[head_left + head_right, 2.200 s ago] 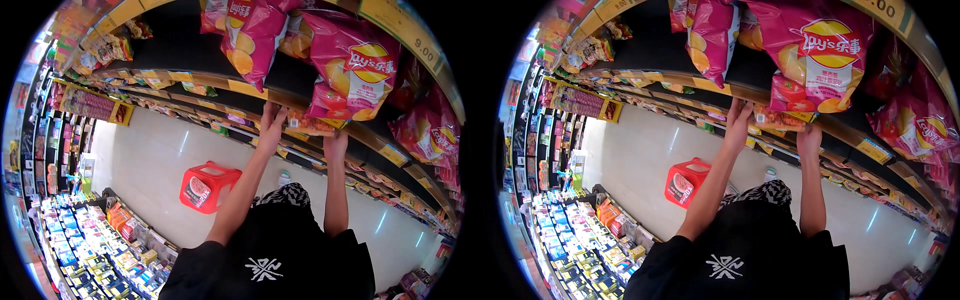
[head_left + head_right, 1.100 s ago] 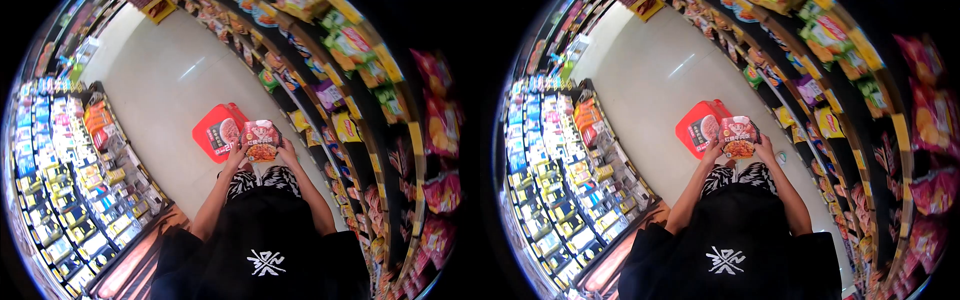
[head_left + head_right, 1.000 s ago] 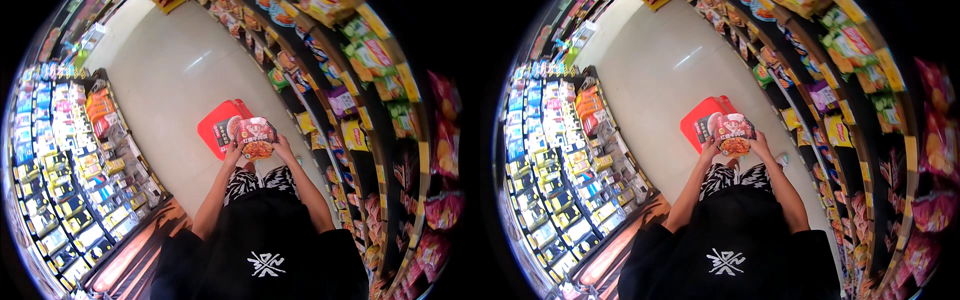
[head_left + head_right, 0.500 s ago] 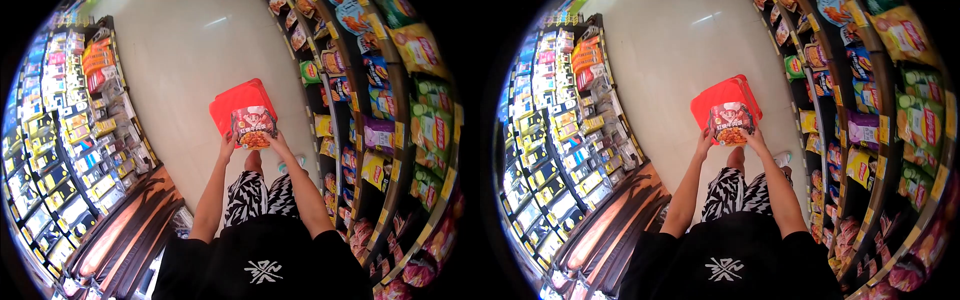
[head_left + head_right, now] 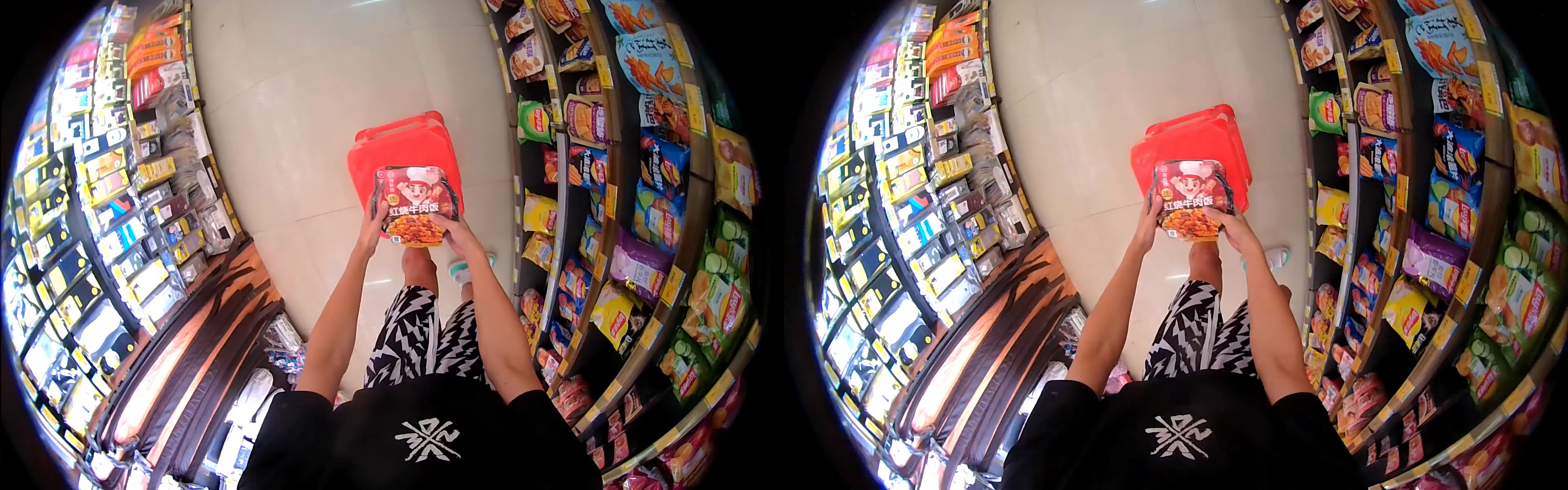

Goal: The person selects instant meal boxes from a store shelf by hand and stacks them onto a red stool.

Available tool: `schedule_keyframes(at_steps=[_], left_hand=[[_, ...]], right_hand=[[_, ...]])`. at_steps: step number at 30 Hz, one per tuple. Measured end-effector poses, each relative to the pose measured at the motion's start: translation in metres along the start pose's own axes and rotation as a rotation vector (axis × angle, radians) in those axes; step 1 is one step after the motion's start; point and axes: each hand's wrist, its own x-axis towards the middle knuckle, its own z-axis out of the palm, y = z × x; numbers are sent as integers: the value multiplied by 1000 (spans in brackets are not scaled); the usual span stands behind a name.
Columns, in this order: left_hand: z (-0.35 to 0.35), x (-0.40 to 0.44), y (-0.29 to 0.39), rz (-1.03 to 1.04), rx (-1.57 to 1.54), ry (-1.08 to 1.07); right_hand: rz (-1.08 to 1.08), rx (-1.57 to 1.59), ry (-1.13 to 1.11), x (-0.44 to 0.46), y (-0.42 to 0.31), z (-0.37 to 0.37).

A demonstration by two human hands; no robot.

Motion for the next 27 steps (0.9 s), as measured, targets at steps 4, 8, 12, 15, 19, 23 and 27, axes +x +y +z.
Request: schedule_keyframes(at_steps=[4,8,12,15,19,23,27], left_hand=[[-24,2,16,45,-10,79],[-45,8,20,24,-55,98],[-48,3,7,32,1,76],[-45,-5,0,81,77,155],[-13,-55,-8,-69,91,470],[-28,-81,-67,-321,412,158],[21,-114,-29,-252,738,-297]], right_hand=[[38,-83,-8,8,-21,47],[-38,-126,-29,27,-24,72],[-118,-175,-50,30,-19,69],[-189,-308,25,5,-30,70],[-188,-239,204,-26,-18,29],[-114,-281,331,-86,-16,-52],[-232,-610,651,-148,26,-161]])
